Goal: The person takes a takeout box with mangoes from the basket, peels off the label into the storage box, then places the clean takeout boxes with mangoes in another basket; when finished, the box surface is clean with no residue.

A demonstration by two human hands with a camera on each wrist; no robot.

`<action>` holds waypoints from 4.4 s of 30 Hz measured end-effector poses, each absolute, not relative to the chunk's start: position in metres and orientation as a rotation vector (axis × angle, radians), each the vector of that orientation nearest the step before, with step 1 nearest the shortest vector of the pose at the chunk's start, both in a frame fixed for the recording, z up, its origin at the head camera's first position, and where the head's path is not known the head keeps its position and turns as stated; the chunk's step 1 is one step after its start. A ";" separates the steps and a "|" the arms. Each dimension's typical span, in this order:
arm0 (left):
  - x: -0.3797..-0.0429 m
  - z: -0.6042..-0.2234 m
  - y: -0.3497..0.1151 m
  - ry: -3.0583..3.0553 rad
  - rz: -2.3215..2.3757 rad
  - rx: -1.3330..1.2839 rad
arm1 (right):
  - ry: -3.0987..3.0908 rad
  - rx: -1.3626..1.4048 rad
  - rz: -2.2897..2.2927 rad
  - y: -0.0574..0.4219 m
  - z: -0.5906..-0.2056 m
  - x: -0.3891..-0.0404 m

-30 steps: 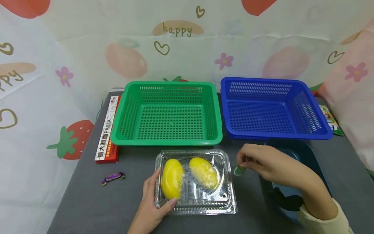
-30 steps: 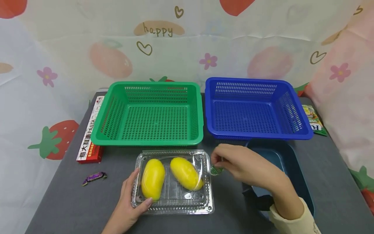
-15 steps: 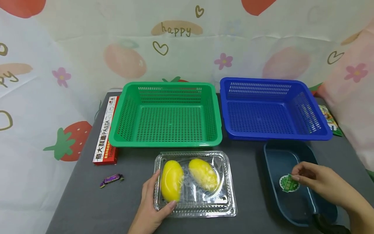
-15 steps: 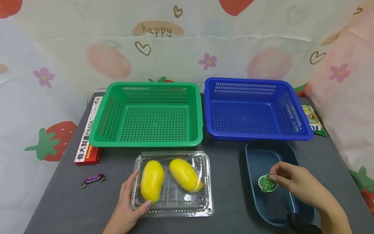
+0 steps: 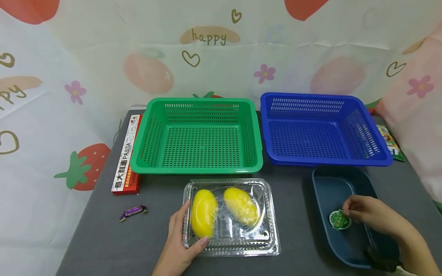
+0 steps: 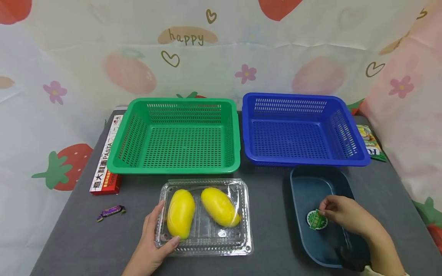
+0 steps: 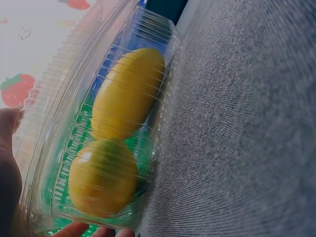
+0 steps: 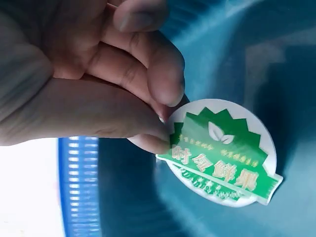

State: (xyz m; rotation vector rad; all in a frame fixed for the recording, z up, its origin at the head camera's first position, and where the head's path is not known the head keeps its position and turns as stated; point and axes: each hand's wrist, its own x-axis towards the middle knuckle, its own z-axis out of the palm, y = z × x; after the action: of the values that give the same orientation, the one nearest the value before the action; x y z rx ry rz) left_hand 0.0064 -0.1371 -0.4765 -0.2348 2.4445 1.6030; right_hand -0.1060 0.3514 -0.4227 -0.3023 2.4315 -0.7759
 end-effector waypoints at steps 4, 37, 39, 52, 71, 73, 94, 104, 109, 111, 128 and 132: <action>0.007 -0.476 -0.136 2.456 1.594 -0.231 | 2.439 -0.274 -0.701 0.350 -0.427 -0.110; 0.008 -0.473 -0.136 2.490 1.624 -0.228 | 2.760 -0.447 -0.441 0.278 -0.376 -0.120; 0.009 -0.472 -0.136 2.511 1.624 -0.227 | 2.796 -0.484 -0.459 0.254 -0.364 -0.122; 0.021 -0.463 -0.143 2.473 1.653 -0.409 | 2.914 -0.755 -0.518 0.139 -0.365 -0.153; 0.032 -0.459 -0.169 2.355 1.513 -0.664 | 2.934 -0.671 -0.342 0.088 -0.408 -0.172; 0.029 -0.459 -0.173 2.352 1.481 -0.670 | 2.931 -0.688 -0.356 0.086 -0.409 -0.173; 0.026 -0.457 -0.174 2.067 1.853 -0.539 | 2.907 -0.685 -0.422 0.084 -0.410 -0.176; 0.038 -0.429 -0.188 2.302 1.550 -0.753 | 2.927 -0.709 -0.428 0.080 -0.413 -0.175; 0.036 -0.396 -0.203 2.391 1.497 -0.781 | 2.943 -0.689 -0.414 0.081 -0.414 -0.175; 0.030 -0.381 -0.209 2.459 1.488 -0.778 | 2.957 -0.701 -0.385 0.081 -0.414 -0.175; -0.077 -0.317 -0.237 2.733 1.725 -0.438 | 2.991 -0.727 -0.343 0.083 -0.416 -0.175; -0.103 -0.324 -0.233 2.708 1.808 -0.398 | 3.000 -0.700 -0.441 0.083 -0.416 -0.175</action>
State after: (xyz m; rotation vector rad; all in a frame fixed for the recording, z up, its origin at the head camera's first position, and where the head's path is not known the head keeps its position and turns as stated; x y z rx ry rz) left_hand -0.1033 -0.2329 -0.3244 -0.3983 2.7078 1.8080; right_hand -0.1751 0.0826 -0.4162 -0.6996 2.9996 -0.4409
